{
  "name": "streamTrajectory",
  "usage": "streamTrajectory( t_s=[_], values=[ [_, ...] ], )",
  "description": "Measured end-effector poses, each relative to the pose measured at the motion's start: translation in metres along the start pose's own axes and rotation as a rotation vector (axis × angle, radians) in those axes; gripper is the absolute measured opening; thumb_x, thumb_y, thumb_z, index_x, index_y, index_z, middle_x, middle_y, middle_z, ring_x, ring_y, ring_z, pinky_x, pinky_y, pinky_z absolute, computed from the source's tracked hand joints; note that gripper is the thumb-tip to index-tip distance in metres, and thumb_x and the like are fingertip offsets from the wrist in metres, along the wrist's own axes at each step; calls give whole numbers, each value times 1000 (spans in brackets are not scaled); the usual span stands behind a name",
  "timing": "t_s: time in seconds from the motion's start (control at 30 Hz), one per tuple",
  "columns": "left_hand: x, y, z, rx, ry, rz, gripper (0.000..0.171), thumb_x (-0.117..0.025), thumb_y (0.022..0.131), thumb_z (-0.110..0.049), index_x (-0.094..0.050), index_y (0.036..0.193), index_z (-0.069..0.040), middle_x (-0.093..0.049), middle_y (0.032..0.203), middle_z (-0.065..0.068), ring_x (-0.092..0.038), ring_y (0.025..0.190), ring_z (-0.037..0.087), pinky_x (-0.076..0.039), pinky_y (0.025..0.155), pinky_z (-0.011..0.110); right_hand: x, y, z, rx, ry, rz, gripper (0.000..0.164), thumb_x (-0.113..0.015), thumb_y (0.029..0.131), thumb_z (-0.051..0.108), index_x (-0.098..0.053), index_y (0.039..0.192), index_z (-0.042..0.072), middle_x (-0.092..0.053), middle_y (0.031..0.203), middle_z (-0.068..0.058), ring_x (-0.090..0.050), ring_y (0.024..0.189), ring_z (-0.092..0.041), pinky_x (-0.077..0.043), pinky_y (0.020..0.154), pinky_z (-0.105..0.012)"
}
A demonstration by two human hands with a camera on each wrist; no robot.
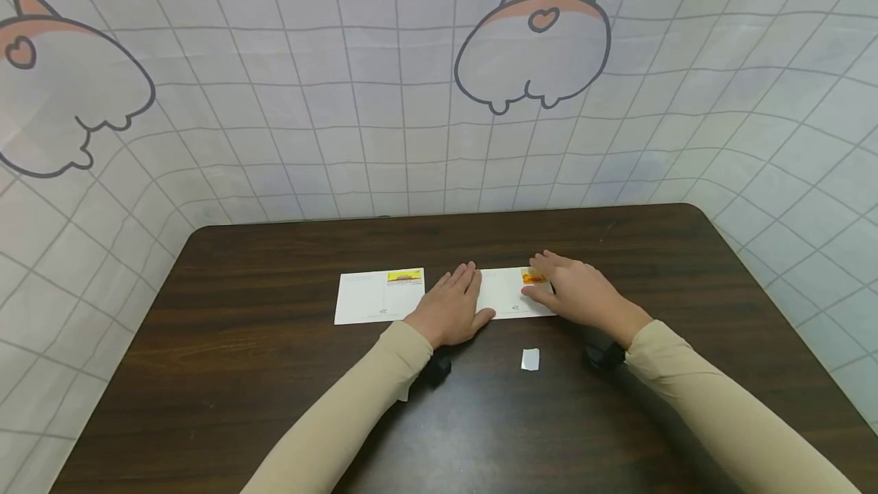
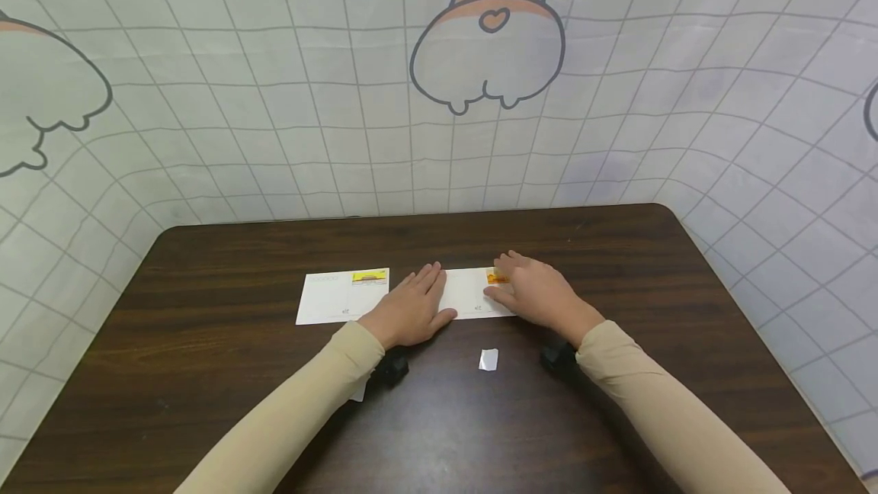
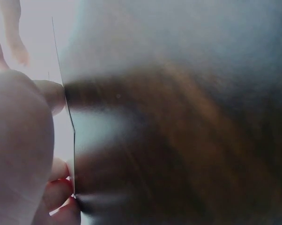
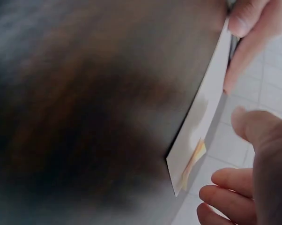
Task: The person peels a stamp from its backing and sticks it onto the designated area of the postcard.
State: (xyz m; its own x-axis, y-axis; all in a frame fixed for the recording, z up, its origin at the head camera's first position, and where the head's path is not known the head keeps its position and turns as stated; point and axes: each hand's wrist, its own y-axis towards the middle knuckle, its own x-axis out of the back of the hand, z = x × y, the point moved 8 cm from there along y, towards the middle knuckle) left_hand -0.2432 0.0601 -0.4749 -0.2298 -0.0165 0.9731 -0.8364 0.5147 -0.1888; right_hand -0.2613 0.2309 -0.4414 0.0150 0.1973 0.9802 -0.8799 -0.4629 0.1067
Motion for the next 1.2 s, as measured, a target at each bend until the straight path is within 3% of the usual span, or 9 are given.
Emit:
streamTrajectory(
  t_s=[0.07, 0.2, 0.53, 0.97, 1.2],
  values=[
    [0, 0, 0, 0, -1, -1, 76, -38, 109, -54, -24, 164, -4, -20, 175, 13, -19, 164, 25, -22, 133, 40, -5, -1, 1, 18, -41, 46, 68, -67, 98, 48, -58, 144, -1, -56, 151, -24, -55, 142, -39, -51, 110, -56],
    [1, -1, 0, -3, 0, -4, 75, -38, 109, -53, -24, 164, -3, -20, 174, 13, -19, 164, 25, -22, 133, 40, -13, -4, 6, 67, -92, 126, 77, -60, 101, 53, -48, 152, -3, -46, 159, -25, -46, 150, -39, -41, 120, -58],
    [4, -2, -2, -7, 15, -13, 74, -39, 109, -51, -26, 163, -2, -22, 174, 14, -21, 163, 26, -24, 133, 41, -26, -11, 11, 97, -86, 252, 86, -49, 103, 60, -31, 160, -2, -29, 169, -23, -34, 157, -39, -33, 124, -63],
    [4, 0, -3, 10, 39, 5, 75, -38, 109, -53, -25, 164, -3, -21, 174, 14, -21, 163, 25, -22, 134, 40, -31, -15, 13, 51, -105, 335, 97, -42, 101, 70, -19, 164, 0, -18, 174, -20, -24, 161, -38, -23, 127, -66],
    [7, -1, -5, 14, 41, 9, 75, -41, 109, -52, -27, 163, -2, -24, 173, 15, -24, 163, 26, -24, 133, 40, -31, -17, 10, 33, -97, 327, 97, -44, 101, 69, -20, 164, -1, -19, 173, -21, -24, 161, -38, -20, 127, -67]
  ],
)
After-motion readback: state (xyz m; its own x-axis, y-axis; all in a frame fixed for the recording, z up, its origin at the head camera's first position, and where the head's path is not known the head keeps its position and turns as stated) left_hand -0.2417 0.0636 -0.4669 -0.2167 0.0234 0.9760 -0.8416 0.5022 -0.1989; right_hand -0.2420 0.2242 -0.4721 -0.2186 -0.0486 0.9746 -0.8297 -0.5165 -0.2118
